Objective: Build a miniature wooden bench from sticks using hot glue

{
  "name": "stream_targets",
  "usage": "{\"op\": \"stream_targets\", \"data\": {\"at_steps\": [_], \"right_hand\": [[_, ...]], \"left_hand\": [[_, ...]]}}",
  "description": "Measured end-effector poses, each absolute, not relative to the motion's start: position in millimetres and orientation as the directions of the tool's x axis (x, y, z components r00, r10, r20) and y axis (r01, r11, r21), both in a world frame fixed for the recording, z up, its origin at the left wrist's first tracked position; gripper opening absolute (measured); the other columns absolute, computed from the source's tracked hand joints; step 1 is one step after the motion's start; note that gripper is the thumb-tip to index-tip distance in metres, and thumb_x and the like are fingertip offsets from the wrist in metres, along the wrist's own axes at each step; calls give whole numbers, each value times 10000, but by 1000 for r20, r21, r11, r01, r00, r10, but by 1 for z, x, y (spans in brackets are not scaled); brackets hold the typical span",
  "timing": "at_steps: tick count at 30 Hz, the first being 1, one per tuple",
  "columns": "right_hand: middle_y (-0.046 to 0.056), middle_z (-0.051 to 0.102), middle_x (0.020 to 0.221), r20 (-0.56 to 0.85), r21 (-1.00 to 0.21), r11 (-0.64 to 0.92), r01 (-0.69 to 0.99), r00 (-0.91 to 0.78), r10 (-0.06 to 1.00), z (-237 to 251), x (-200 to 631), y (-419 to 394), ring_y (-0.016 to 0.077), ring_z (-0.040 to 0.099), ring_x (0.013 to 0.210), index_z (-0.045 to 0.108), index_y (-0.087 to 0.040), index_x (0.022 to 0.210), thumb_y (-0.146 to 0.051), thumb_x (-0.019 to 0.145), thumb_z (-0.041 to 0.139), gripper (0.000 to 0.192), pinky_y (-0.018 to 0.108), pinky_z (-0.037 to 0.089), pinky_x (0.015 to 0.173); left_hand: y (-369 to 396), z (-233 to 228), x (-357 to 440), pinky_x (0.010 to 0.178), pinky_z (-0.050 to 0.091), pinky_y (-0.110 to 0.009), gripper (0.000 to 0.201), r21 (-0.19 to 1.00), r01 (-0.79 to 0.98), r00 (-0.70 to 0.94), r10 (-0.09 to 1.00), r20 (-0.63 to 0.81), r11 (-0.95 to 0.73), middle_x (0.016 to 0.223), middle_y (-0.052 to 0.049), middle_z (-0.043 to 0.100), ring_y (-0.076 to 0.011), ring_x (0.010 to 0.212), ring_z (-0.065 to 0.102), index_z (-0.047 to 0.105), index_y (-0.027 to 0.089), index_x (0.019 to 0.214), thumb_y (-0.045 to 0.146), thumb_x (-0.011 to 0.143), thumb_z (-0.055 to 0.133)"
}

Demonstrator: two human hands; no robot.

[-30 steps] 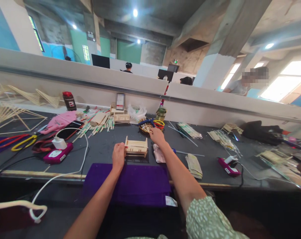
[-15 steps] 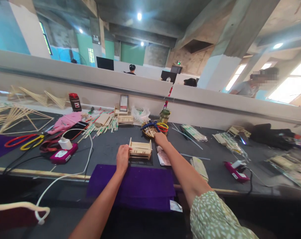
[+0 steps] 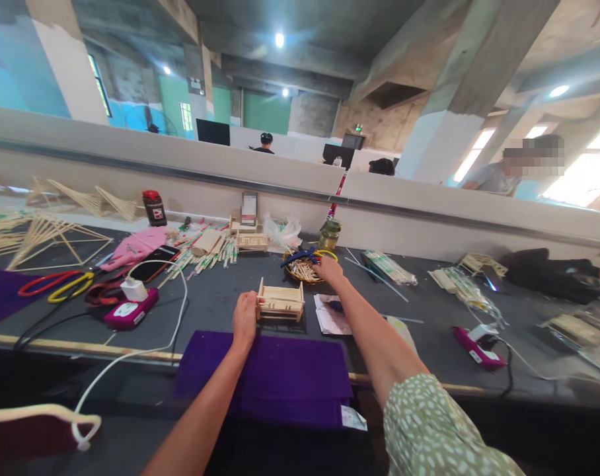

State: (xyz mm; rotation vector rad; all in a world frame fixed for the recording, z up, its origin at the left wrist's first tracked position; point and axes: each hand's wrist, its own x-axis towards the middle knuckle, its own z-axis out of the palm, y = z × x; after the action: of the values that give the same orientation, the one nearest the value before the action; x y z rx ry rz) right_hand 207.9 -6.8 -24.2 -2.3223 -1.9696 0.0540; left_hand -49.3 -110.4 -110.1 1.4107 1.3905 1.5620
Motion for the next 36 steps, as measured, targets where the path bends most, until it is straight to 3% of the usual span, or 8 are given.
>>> {"op": "stream_targets", "data": {"at_steps": [5,13,19,25,36], "right_hand": [[87,586,1224,-24,-175,-197,965,195,980,-34,208,10,210,610,1032,562,-168,1226,-357,932,586,351,423,534,870],[80,593,1209,19,-234,-206,950,216,976,-13,207,29,214,613,1033,569,-169,1214,-363,925,596,349,411,536,862],[115,721,975,93,-254,-131,958,159,983,-12,179,29,206,670,951,725,-128,971,-205,847,596,195,227,476,762],[106,742,983,141,-271,-69,960,111,984,-17,154,26,194,688,893,746,-154,971,-196,779,591,250,201,457,710],[133,743,961,113,-247,-270,931,305,946,-7,231,15,215,691,889,759,-135,957,-217,774,590,262,225,478,706]], "left_hand": [[-109,-114,-49,741,466,-306,491,962,122,-234,935,268,-245,886,-62,663,-199,815,616,645,186,843,576,928,359],[-107,-116,-49,702,482,-295,480,966,100,-239,936,257,-239,867,-56,672,-198,811,625,651,195,853,586,915,381],[-108,-116,-49,707,482,-298,488,964,94,-247,932,265,-249,856,-59,676,-197,799,624,664,193,839,594,906,394],[-111,-111,-49,722,478,-295,533,960,118,-237,931,277,-255,878,-65,656,-188,805,613,673,186,802,599,916,357],[-109,-114,-49,710,487,-296,517,958,137,-220,935,279,-253,914,-72,658,-198,839,623,670,191,803,581,924,353]]}}
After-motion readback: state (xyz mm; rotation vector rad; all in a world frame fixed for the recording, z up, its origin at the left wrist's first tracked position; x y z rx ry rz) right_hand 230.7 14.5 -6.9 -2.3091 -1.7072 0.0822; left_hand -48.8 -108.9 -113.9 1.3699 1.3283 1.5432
